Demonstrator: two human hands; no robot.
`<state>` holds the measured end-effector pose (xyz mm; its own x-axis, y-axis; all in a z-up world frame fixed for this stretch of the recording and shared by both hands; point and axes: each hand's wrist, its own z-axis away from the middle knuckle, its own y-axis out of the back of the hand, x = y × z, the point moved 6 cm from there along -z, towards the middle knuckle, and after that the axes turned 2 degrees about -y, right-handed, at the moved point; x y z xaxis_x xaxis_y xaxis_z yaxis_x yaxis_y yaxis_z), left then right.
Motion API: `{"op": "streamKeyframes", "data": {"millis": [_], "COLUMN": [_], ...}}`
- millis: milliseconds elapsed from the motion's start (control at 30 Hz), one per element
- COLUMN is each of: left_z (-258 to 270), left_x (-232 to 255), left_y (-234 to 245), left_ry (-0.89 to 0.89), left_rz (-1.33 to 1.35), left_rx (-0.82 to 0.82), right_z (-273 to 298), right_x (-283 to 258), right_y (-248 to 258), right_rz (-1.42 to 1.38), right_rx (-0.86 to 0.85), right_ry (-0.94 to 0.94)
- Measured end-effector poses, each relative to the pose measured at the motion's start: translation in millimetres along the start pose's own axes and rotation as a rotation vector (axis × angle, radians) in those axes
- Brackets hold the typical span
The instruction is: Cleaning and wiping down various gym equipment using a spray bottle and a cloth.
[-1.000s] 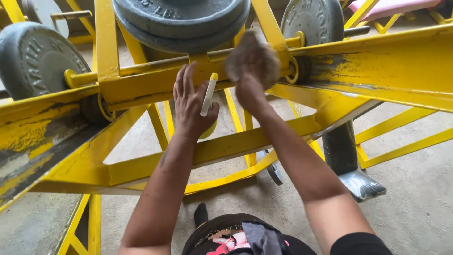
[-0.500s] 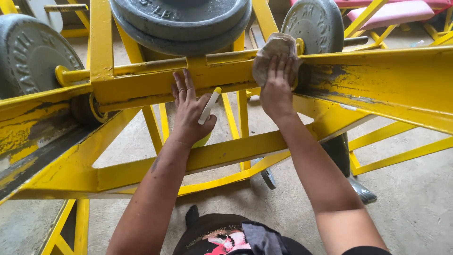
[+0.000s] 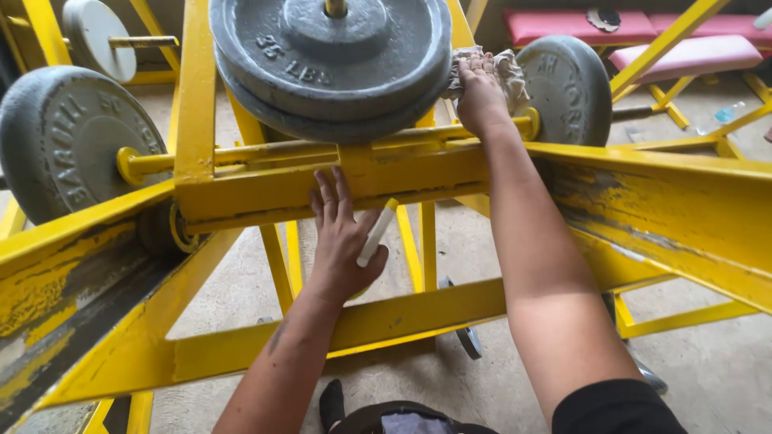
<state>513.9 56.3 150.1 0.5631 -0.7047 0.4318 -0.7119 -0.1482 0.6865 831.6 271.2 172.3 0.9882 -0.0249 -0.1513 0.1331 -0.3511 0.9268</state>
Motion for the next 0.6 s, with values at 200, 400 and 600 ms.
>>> {"op": "streamKeyframes", "data": {"millis": [200, 400, 600], "left_z": [-2.8, -2.2, 0.7], "left_x": [-6.6, -6.6, -7.9], "left_y": [-7.5, -5.6, 1.2], "left_ry": [0.005, 0.010, 0.033], "left_rz": [-0.057, -0.073, -0.014], "left_rx": [-0.011, -0.016, 0.001], "right_z": [-46.1, -18.3, 70.9], "right_x": [11.6, 17.0, 20.1], "right_y": [-11.9, -15.2, 6.3], "right_rz": [-0.054, -0.031, -0.050], "right_rx": [-0.060, -0.062, 0.060], "right_ry": [0.001, -0.032, -0.043]}}
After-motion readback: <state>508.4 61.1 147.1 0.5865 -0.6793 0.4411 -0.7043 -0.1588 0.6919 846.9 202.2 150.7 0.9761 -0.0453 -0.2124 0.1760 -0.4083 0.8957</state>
